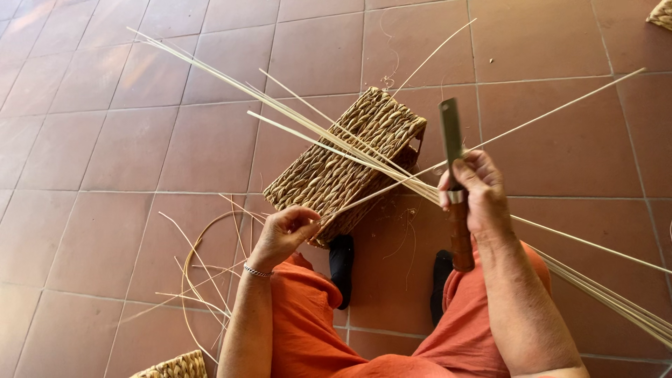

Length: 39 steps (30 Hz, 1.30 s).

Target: The person sits on a tiled floor and uses a knife to split long bamboo strips into thinner strands. They hold the strips against a small woven stool and repeatedly shave and separate the material, discarding the thin offcuts onto the floor.

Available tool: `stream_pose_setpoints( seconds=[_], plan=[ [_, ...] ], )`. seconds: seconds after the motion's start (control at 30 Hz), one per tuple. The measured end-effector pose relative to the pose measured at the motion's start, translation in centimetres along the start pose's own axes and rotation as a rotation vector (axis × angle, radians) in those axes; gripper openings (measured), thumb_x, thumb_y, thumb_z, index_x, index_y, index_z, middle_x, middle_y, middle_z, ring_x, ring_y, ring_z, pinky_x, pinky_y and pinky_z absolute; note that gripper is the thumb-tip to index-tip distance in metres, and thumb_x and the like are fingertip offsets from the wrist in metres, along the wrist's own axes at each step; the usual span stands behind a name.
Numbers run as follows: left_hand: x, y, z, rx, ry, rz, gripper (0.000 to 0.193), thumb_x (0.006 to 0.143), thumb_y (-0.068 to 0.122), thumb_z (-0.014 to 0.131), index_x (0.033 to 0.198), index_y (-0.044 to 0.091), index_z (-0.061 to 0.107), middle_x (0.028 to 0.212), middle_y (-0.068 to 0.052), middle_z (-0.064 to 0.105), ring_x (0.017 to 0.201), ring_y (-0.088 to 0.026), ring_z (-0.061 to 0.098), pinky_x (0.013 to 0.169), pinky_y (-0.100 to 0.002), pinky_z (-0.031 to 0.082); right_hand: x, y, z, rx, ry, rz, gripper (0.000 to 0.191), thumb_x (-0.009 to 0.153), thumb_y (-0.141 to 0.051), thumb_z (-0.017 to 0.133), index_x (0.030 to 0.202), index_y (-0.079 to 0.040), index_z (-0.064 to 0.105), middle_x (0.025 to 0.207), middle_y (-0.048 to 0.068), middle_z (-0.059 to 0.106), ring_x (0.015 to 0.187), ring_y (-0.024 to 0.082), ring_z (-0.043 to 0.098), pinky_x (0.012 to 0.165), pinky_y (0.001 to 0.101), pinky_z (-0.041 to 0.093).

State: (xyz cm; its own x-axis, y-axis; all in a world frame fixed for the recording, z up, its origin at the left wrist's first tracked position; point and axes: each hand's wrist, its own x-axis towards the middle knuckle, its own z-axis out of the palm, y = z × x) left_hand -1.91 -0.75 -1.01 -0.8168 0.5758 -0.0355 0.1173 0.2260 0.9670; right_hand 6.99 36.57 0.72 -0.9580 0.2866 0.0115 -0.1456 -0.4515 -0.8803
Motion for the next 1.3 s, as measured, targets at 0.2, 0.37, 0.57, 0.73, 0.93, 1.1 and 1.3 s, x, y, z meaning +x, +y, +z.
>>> stream_pose_setpoints(
  seconds=[0.2, 0.37, 0.57, 0.73, 0.93, 1.1, 1.3],
  plan=[
    [0.8, 0.6, 1.9, 0.119, 0.146, 0.075, 0.011, 0.091, 0.004, 0.075, 0.102, 0.005, 0.076, 0.094, -0.002, 0.074, 0.08, -0.008, 0.066, 0.069, -0.023, 0.058, -1.5, -0.2, 4.1, -0.168, -0.157, 0.119, 0.054, 0.102, -0.022, 0.057, 0.152, -0.01, 0.042, 0.072, 0.007, 0.07, 0.05, 0.015, 0.061, 0.044, 0.0266, 0.053],
    [1.7, 1.5, 4.1, 0.111, 0.153, 0.174, 0.014, 0.092, 0.003, 0.074, 0.105, 0.004, 0.076, 0.097, -0.004, 0.072, 0.087, -0.012, 0.068, 0.077, -0.026, 0.059, -2.6, 2.9, 8.3, -0.174, -0.384, 0.381, 0.054, 0.096, -0.014, 0.056, 0.145, -0.004, 0.037, 0.079, 0.007, 0.071, 0.056, 0.013, 0.066, 0.043, 0.0247, 0.054],
    [2.3, 2.9, 5.2, 0.108, 0.184, 0.193, 0.014, 0.09, 0.004, 0.076, 0.104, 0.005, 0.077, 0.099, -0.004, 0.073, 0.087, -0.013, 0.072, 0.077, -0.027, 0.061, -3.3, 5.7, 9.5, -0.348, -0.343, 0.276, 0.047, 0.099, -0.015, 0.059, 0.138, -0.001, 0.036, 0.073, 0.009, 0.067, 0.049, 0.011, 0.059, 0.041, 0.0237, 0.049],
    [2.3, 3.1, 5.1, 0.187, 0.238, 0.136, 0.014, 0.087, 0.006, 0.079, 0.1, 0.004, 0.078, 0.098, -0.004, 0.075, 0.086, -0.014, 0.073, 0.075, -0.028, 0.059, -3.4, 5.8, 9.7, -0.521, -0.356, 0.083, 0.062, 0.098, -0.015, 0.061, 0.149, -0.009, 0.027, 0.078, 0.005, 0.065, 0.049, 0.007, 0.058, 0.041, 0.0227, 0.051],
    [2.5, 2.4, 5.0, 0.232, 0.23, 0.191, 0.011, 0.087, 0.009, 0.082, 0.095, 0.002, 0.078, 0.085, -0.005, 0.072, 0.078, -0.015, 0.069, 0.071, -0.029, 0.056, -2.8, 5.6, 10.1, -0.745, -0.36, -0.328, 0.05, 0.104, -0.017, 0.06, 0.152, -0.017, 0.045, 0.086, 0.006, 0.069, 0.063, 0.007, 0.065, 0.051, 0.024, 0.058],
    [2.3, 1.9, 4.7, 0.182, 0.21, 0.203, 0.011, 0.089, 0.008, 0.078, 0.099, 0.006, 0.079, 0.085, -0.002, 0.072, 0.08, -0.013, 0.068, 0.073, -0.027, 0.056, -2.4, 6.6, 8.7, -1.022, -0.311, -0.711, 0.046, 0.105, -0.021, 0.064, 0.149, -0.016, 0.054, 0.085, 0.002, 0.07, 0.064, 0.008, 0.063, 0.059, 0.0249, 0.061],
    [2.2, 1.9, 4.5, 0.172, 0.206, 0.206, 0.009, 0.09, 0.009, 0.079, 0.098, 0.008, 0.08, 0.083, -0.001, 0.069, 0.078, -0.012, 0.064, 0.07, -0.026, 0.052, -0.6, 6.8, 6.1, -1.173, -0.104, -0.68, 0.042, 0.102, -0.018, 0.069, 0.144, -0.018, 0.06, 0.078, 0.003, 0.073, 0.05, 0.009, 0.061, 0.044, 0.0218, 0.059]
  ],
)
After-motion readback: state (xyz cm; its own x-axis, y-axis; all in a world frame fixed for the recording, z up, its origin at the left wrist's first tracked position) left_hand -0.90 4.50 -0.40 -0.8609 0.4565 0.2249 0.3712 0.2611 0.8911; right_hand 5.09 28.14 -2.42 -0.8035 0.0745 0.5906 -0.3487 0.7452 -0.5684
